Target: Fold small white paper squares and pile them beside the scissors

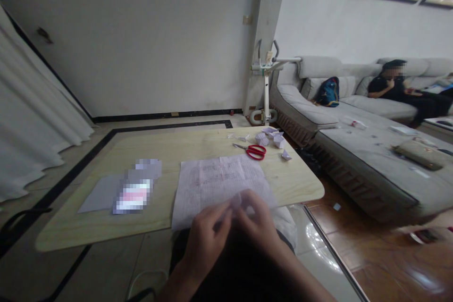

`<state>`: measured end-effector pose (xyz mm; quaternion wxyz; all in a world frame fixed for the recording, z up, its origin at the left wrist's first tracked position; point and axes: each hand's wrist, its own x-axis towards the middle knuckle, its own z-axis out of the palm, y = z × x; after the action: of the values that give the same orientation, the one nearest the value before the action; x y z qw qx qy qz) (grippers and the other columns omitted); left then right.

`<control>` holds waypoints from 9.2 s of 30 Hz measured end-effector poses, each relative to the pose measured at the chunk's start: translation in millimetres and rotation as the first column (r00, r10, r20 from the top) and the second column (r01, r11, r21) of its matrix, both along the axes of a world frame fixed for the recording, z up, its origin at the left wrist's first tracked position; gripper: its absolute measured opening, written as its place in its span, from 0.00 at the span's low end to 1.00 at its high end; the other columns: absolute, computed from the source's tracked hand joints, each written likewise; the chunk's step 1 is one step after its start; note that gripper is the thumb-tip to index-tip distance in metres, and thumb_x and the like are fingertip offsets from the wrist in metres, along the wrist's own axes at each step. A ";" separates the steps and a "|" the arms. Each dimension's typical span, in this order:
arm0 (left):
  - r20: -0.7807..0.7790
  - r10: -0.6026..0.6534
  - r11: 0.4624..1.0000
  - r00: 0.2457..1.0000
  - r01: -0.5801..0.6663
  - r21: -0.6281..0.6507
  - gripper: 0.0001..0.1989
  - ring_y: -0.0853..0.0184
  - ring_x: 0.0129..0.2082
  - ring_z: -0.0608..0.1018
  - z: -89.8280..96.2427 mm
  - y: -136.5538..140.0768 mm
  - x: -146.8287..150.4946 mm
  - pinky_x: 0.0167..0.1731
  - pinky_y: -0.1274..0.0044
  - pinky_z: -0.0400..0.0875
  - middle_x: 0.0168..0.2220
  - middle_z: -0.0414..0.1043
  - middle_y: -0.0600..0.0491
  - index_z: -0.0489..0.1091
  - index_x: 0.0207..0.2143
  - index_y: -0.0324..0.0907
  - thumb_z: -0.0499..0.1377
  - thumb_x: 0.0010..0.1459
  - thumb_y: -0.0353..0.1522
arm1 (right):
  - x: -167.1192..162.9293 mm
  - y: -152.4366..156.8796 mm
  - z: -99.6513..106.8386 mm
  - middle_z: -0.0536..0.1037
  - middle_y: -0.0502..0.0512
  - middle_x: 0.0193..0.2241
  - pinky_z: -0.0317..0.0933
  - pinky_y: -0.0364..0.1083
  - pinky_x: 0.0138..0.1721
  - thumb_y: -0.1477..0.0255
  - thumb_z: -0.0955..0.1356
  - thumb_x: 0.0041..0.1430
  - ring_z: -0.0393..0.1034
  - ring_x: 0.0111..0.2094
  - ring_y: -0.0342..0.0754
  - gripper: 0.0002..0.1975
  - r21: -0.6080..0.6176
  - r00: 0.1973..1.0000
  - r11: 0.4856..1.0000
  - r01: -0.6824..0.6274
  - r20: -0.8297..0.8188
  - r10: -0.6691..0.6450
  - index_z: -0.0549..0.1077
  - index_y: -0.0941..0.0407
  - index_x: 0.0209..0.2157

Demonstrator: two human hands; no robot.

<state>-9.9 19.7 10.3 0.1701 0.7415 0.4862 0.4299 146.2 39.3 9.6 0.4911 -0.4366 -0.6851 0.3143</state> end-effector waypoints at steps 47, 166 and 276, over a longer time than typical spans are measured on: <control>0.248 0.060 0.921 0.967 0.042 -0.387 0.06 0.64 0.31 0.78 15.0 -2.8 -9.4 0.32 0.76 0.73 0.31 0.78 0.54 0.75 0.35 0.44 0.58 0.58 0.33 | 12.6 6.5 3.5 0.71 0.49 0.23 0.61 0.43 0.28 0.77 0.67 0.54 0.65 0.26 0.45 0.06 0.014 0.997 0.997 -0.078 0.021 0.078 0.70 0.55 0.24; 0.398 -0.021 0.822 0.917 0.242 -0.515 0.06 0.64 0.29 0.77 13.0 4.6 -14.7 0.29 0.78 0.69 0.26 0.78 0.54 0.81 0.28 0.43 0.64 0.54 0.33 | 25.8 -1.7 28.0 0.73 0.54 0.43 0.62 0.51 0.46 0.69 0.71 0.56 0.68 0.43 0.51 0.17 -0.429 0.918 0.812 -0.395 -0.199 0.342 0.70 0.53 0.48; 0.298 0.172 0.951 0.939 -0.080 -0.297 0.04 0.66 0.25 0.78 0.2 -0.9 0.8 0.24 0.79 0.72 0.24 0.75 0.56 0.74 0.33 0.43 0.61 0.54 0.33 | -2.2 -7.1 -1.1 0.67 0.47 0.21 0.56 0.42 0.24 0.69 0.69 0.54 0.61 0.23 0.43 0.07 -0.131 0.996 0.991 0.015 -0.086 -0.026 0.68 0.55 0.26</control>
<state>-9.1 18.9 10.5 0.3218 0.5972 0.5550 0.4813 144.0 32.1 8.5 0.4943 -0.4606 -0.6363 0.3722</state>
